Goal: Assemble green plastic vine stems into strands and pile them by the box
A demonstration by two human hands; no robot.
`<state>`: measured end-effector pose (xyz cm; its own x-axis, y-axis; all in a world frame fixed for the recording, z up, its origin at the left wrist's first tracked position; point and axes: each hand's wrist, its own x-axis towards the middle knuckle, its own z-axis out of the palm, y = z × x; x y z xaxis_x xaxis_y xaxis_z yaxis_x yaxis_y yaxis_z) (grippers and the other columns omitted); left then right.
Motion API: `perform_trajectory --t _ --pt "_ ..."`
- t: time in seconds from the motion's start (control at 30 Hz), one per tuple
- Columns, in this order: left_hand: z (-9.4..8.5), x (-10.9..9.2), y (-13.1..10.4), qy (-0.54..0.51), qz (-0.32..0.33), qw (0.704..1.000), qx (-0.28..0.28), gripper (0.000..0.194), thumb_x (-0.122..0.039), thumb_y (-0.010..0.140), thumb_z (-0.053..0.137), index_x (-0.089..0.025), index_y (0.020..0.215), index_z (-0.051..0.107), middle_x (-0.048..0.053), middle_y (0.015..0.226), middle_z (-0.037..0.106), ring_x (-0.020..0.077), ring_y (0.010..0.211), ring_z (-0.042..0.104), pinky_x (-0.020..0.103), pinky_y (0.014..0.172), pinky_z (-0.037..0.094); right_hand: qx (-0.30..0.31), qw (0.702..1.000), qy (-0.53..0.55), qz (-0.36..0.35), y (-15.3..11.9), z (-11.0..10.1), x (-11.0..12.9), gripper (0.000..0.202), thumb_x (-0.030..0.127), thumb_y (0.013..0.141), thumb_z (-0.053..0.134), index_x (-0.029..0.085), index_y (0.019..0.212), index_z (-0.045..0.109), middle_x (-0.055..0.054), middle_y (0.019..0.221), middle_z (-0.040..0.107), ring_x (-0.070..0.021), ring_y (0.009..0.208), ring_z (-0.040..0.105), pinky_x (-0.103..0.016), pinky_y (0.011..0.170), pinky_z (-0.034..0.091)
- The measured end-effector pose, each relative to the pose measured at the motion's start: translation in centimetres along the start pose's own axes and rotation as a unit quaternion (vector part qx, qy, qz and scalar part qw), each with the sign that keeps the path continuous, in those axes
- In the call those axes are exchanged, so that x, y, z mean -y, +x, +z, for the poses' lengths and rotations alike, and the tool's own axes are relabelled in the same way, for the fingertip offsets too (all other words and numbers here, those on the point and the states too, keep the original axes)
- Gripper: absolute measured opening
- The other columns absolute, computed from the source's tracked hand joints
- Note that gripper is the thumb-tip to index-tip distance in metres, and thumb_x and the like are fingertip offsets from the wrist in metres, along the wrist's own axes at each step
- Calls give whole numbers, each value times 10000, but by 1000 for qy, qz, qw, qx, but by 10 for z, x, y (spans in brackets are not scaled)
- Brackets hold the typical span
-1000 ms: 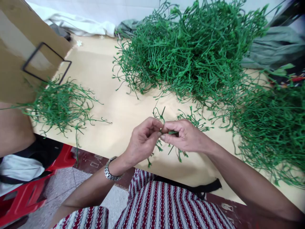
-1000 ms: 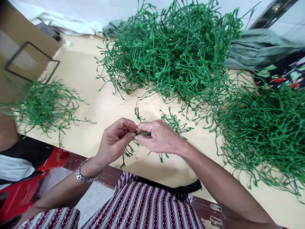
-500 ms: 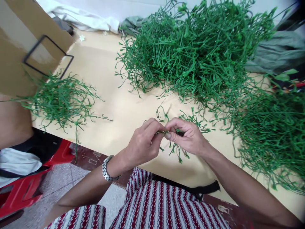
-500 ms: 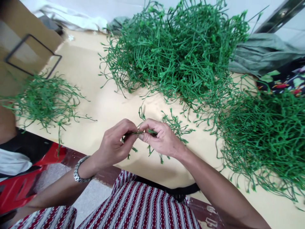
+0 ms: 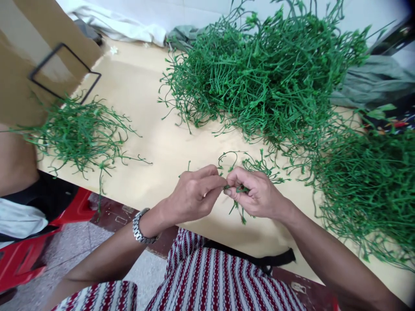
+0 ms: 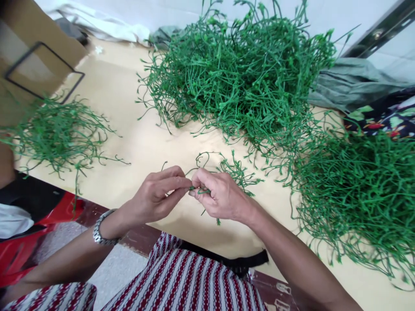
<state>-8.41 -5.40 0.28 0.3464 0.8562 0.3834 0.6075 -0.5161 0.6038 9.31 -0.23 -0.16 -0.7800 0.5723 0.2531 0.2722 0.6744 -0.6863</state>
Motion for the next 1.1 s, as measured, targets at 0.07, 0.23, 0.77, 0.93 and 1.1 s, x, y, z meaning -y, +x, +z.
perform_trajectory --t 0.07,0.23,0.77,0.93,1.1 --pt "-2 0 2 -24 -10 1000 13 163 -88 800 452 -128 802 610 29 668 545 93 575 501 202 510 406 3 1000 -17 -12 1 0 0 133 110 736 528 181 760 418 62 575 423 -54 496 395 -160 483 299" --pt "-2 -1 5 -55 -35 998 -11 154 -67 799 433 -131 744 562 17 642 517 96 583 467 210 523 380 -13 999 -30 12 2 4 0 144 156 785 513 178 919 464 41 633 516 -71 545 492 -160 526 359" --pt "-3 -2 11 130 10 987 92 186 -50 737 392 -143 648 526 10 601 485 102 491 419 225 440 292 -4 983 -155 -94 1 2 -6 149 40 631 395 179 684 402 33 549 475 -88 475 394 -210 469 247" --pt "1 -3 14 161 49 983 78 166 -51 694 408 -154 602 501 0 548 447 110 461 379 244 425 259 23 984 -163 -70 1 -3 -4 143 45 605 380 177 656 404 36 518 431 -85 463 338 -219 461 215" --pt "2 -3 16 122 18 987 99 180 -61 716 393 -155 591 481 6 550 447 112 488 408 235 435 276 25 982 -167 -84 0 -3 -3 154 45 583 363 175 647 417 34 509 422 -88 461 319 -230 456 206"
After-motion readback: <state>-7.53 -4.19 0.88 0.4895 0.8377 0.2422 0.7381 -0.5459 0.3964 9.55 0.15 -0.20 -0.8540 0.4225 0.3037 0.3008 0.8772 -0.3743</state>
